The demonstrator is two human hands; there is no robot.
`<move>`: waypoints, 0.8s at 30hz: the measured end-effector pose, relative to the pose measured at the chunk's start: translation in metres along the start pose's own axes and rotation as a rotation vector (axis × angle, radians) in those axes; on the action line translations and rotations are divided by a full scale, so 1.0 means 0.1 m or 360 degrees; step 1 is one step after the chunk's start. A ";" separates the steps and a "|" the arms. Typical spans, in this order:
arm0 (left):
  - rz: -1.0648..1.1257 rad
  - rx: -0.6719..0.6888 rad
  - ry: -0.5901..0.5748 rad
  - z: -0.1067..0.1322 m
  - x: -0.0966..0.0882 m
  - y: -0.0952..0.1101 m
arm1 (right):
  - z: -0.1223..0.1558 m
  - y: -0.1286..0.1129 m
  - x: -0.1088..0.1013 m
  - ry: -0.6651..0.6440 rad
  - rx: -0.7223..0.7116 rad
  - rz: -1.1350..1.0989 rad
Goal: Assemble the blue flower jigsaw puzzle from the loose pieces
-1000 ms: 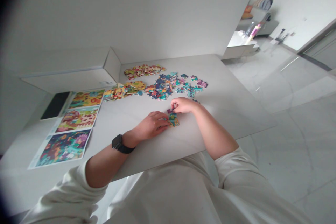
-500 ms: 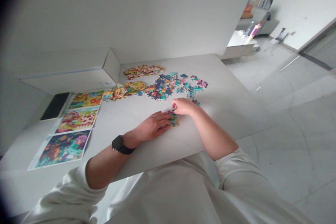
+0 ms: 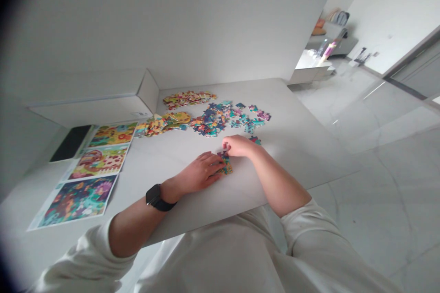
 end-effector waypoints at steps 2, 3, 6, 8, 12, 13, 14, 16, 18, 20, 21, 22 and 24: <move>0.0013 -0.0002 0.0006 0.01 -0.04 0.02 | -0.01 -0.06 0.04 -0.0009 -0.0077 -0.0021; 0.0015 -0.0001 0.0002 0.02 -0.05 0.02 | -0.01 -0.09 0.06 -0.0025 -0.0105 -0.0033; -0.0002 0.0000 -0.0022 0.03 -0.06 0.03 | -0.01 -0.16 0.12 -0.0072 -0.0160 -0.0086; -0.0017 -0.0003 -0.0032 0.03 -0.05 0.03 | -0.01 -0.21 0.14 -0.0082 -0.0217 -0.0130; -0.0012 -0.0007 -0.0003 0.04 -0.04 0.02 | -0.04 -0.23 0.11 0.0018 -0.0308 -0.0204; -0.0011 -0.0015 0.0029 0.04 -0.06 0.00 | -0.05 -0.22 0.07 0.0077 -0.0313 -0.0225; -0.0010 -0.0032 0.0074 0.04 -0.08 -0.03 | -0.05 -0.20 0.03 0.0146 -0.0317 -0.0250; 0.0013 -0.0095 0.0192 0.06 -0.17 -0.12 | -0.04 -0.18 -0.09 0.0282 -0.0324 -0.0328; 0.0087 -0.0175 0.0323 0.08 -0.31 -0.25 | -0.02 -0.15 -0.25 0.0402 -0.0318 -0.0446; 0.0196 -0.0264 0.0475 0.13 -0.47 -0.41 | 0.02 -0.11 -0.45 0.0516 -0.0296 -0.0583; 0.0250 -0.0316 0.0558 0.17 -0.54 -0.50 | 0.04 -0.09 -0.57 0.0571 -0.0282 -0.0641; 0.0299 -0.0385 0.0651 0.22 -0.61 -0.61 | 0.06 -0.06 -0.70 0.0629 -0.0270 -0.0684; 0.0408 -0.0551 0.0817 0.33 -0.69 -0.84 | 0.10 0.00 -0.97 0.0735 -0.0240 -0.0712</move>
Point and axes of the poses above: each hand's wrist, its own z-axis away from the middle knuckle, its own x-axis out of the palm, y = z × x, the point moved 9 cm from there along -z, towards the middle knuckle, and after that the axes turned 1 degree about x, right-handed, at the moved point
